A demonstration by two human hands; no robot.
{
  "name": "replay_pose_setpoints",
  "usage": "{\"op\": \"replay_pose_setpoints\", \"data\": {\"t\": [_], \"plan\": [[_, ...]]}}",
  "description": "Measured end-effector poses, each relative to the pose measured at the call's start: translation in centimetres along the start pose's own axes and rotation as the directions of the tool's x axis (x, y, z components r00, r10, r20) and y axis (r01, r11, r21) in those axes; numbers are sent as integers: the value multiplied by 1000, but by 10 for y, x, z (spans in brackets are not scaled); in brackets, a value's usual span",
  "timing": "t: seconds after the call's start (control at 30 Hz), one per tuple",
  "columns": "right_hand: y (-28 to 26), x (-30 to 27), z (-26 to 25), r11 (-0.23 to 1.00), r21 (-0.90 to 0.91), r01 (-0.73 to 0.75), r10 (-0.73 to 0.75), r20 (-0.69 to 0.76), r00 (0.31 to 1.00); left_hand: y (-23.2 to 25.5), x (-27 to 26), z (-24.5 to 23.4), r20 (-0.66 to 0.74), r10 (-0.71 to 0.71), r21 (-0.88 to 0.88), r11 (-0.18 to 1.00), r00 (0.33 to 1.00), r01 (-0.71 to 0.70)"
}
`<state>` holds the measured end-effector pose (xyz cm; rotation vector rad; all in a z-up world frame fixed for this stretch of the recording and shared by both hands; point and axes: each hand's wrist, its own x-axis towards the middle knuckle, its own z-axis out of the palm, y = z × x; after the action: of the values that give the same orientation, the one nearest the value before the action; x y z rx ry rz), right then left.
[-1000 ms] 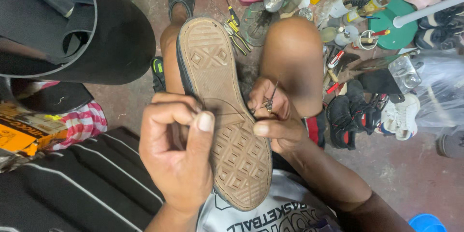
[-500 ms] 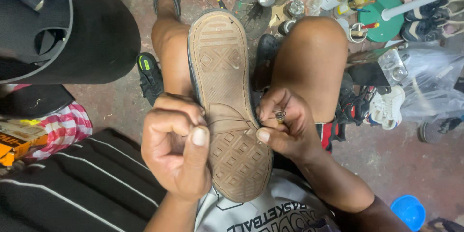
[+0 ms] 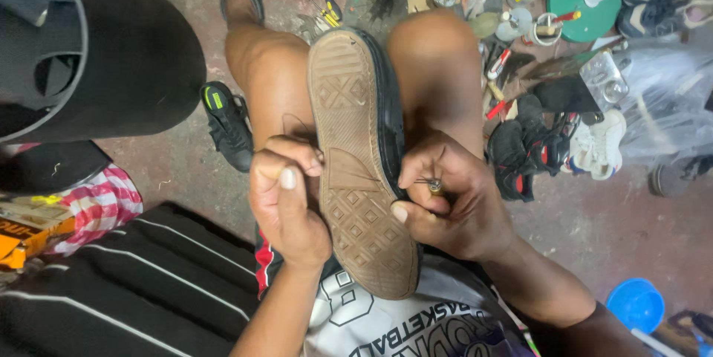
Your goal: The person is repairing a black shoe by hand-sewing the sole to the upper. They use a needle and thread to stitch along the edge of the sole, pulling the thread tight after each stitch. The task is performed while sitting on the floor in a cluttered workspace.
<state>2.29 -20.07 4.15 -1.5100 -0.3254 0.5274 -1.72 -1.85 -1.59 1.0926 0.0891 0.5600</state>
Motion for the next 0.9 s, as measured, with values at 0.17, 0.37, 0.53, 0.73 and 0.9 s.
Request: {"op": "replay_pose_setpoints", "data": {"t": [0.17, 0.37, 0.53, 0.73, 0.9], "plan": [[19, -15, -3, 984, -135, -118, 126, 48, 991, -19, -15, -6, -41, -275, 133, 951, 961, 278], [34, -19, -6, 988, -115, -100, 104, 31, 994, 20, -23, -31, -39, -338, 89, 936, 940, 340], [31, -4, 0, 988, -112, -107, 123, 142, 982, 41, -20, -33, 19, -511, -240, 832, 859, 500], [20, 11, -6, 957, -248, -154, 204, 191, 960, 57, -6, 0, 187, -333, 918, 394, 924, -43], [19, 17, -12, 949, -309, -69, 148, 239, 960, 54, 5, -2, 236, -439, 897, 442, 867, -20]]}}
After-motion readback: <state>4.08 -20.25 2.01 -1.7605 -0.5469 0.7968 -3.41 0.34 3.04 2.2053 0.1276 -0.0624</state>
